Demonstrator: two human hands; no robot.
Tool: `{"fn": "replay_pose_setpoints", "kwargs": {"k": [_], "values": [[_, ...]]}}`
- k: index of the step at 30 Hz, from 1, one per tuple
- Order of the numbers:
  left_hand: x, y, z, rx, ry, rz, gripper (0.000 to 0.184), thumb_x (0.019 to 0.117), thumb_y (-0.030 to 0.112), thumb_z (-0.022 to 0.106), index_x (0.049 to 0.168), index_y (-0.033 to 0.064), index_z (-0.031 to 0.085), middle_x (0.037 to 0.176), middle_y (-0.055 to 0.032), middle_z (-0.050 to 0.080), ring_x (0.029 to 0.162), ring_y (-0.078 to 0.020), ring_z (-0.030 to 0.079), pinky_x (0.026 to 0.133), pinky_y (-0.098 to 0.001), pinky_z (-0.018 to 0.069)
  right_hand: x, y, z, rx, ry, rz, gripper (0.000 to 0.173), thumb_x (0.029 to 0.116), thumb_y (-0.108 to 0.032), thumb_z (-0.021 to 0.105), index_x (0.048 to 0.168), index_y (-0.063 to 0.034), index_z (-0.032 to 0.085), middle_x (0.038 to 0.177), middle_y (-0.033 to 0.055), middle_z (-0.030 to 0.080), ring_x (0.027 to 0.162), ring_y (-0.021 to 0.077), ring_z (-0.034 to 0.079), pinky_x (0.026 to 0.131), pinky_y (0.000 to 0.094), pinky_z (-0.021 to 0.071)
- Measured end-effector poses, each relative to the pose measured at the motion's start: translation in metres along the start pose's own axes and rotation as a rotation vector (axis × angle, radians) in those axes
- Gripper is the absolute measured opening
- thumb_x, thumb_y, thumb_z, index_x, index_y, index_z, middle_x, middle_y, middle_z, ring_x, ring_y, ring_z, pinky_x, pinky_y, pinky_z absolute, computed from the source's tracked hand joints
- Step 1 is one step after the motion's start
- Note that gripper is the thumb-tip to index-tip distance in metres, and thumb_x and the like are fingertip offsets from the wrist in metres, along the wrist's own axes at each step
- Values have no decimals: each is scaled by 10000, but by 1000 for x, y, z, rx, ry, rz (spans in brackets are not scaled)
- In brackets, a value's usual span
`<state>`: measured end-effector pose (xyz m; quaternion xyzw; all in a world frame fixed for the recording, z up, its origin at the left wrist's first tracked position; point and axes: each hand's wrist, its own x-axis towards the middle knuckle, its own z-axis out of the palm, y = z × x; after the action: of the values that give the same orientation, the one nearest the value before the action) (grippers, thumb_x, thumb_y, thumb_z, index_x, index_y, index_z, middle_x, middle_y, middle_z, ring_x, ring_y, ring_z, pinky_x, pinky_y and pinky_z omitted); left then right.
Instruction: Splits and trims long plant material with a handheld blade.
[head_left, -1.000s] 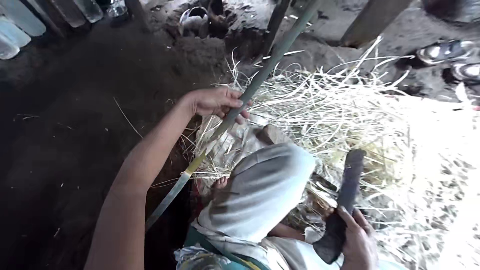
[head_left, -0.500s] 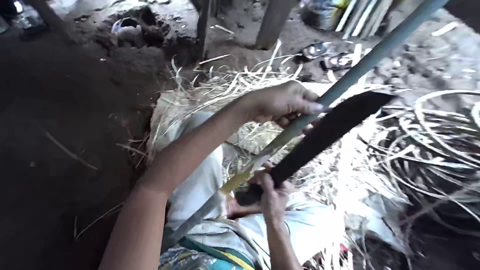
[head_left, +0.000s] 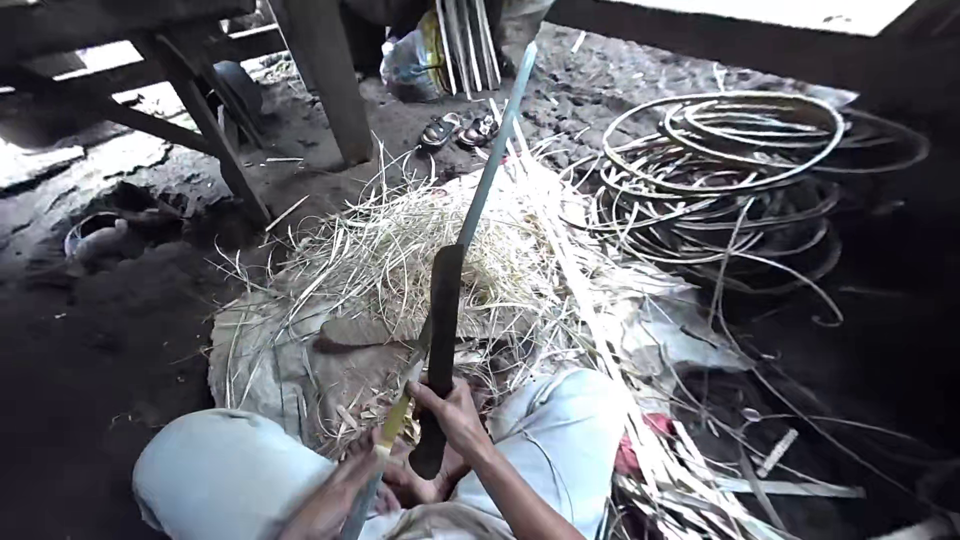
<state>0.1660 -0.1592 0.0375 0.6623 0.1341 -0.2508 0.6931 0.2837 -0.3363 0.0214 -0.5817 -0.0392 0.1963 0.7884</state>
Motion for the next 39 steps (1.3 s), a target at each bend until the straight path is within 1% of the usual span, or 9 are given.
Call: {"fn": "replay_pose_setpoints", "kwargs": {"k": [4, 7, 10, 12, 19, 25, 30, 35, 39], "values": [[-16, -17, 19, -218, 132, -7, 404, 1105, 282, 301, 1405, 63, 460, 766, 20, 639, 471, -19, 496, 431, -163, 438, 8, 8, -1, -67, -24, 123, 150, 1020, -98, 552, 921, -17, 631, 642, -23, 619, 566, 75, 617, 600, 260, 571], [-17, -12, 28, -172, 250, -65, 389, 1115, 218, 307, 1402, 20, 480, 672, 32, 567, 425, -23, 452, 385, -168, 400, 5, 11, -13, -456, -64, 74, 265, 1069, -135, 496, 1228, -18, 673, 750, -6, 646, 624, 51, 597, 638, 244, 537], [-11, -13, 29, -104, 340, -97, 352, 1118, 206, 356, 1332, -11, 531, 651, 20, 548, 417, -41, 449, 388, -189, 412, 2, 8, -28, -1000, -116, -117, 370, 1041, -134, 504, 1388, -53, 605, 793, 118, 688, 687, 272, 660, 683, 494, 543], [-3, -17, 31, -123, 374, -107, 344, 1121, 204, 353, 1318, -17, 530, 640, 21, 524, 413, -42, 433, 387, -190, 405, -5, 9, -27, -1222, -101, -243, 370, 1011, -100, 530, 1360, -36, 631, 788, 198, 700, 671, 406, 687, 616, 590, 530], [5, -9, 32, -163, 392, -48, 331, 1118, 186, 329, 1259, -22, 544, 636, 44, 477, 417, -26, 417, 392, -170, 396, -16, 36, -20, -1556, -164, -553, 338, 878, 41, 622, 1194, -35, 719, 779, 198, 698, 714, 402, 711, 597, 489, 564], [-4, -10, 36, -155, 354, -6, 315, 1106, 183, 333, 1234, -23, 534, 631, 63, 444, 416, -4, 381, 388, -150, 367, 19, 4, -23, -1528, -15, -185, 386, 981, 1, 562, 1362, -41, 611, 923, 263, 697, 824, 475, 698, 646, 598, 536], [-3, -8, 34, -117, 363, 14, 309, 1106, 171, 333, 1260, -22, 521, 643, 69, 440, 428, -2, 380, 403, -156, 371, -1, 22, -21, -1589, -166, -584, 298, 891, 26, 644, 1181, -17, 698, 788, 207, 688, 721, 405, 711, 608, 507, 570], [-3, -14, 35, 84, 425, 17, 349, 1104, 212, 382, 1282, -42, 545, 667, 35, 444, 477, -47, 410, 450, -211, 392, 17, 3, -19, -1557, -67, -234, 350, 978, 5, 571, 1320, -29, 636, 926, 259, 701, 847, 468, 703, 665, 596, 541], [1, -14, 33, 177, 444, 12, 370, 1111, 234, 382, 1301, -38, 545, 680, 17, 458, 513, -71, 431, 488, -242, 408, 2, 14, -15, -1600, -186, -530, 302, 902, 30, 641, 1197, -15, 692, 807, 211, 697, 741, 414, 714, 613, 518, 569]]}}
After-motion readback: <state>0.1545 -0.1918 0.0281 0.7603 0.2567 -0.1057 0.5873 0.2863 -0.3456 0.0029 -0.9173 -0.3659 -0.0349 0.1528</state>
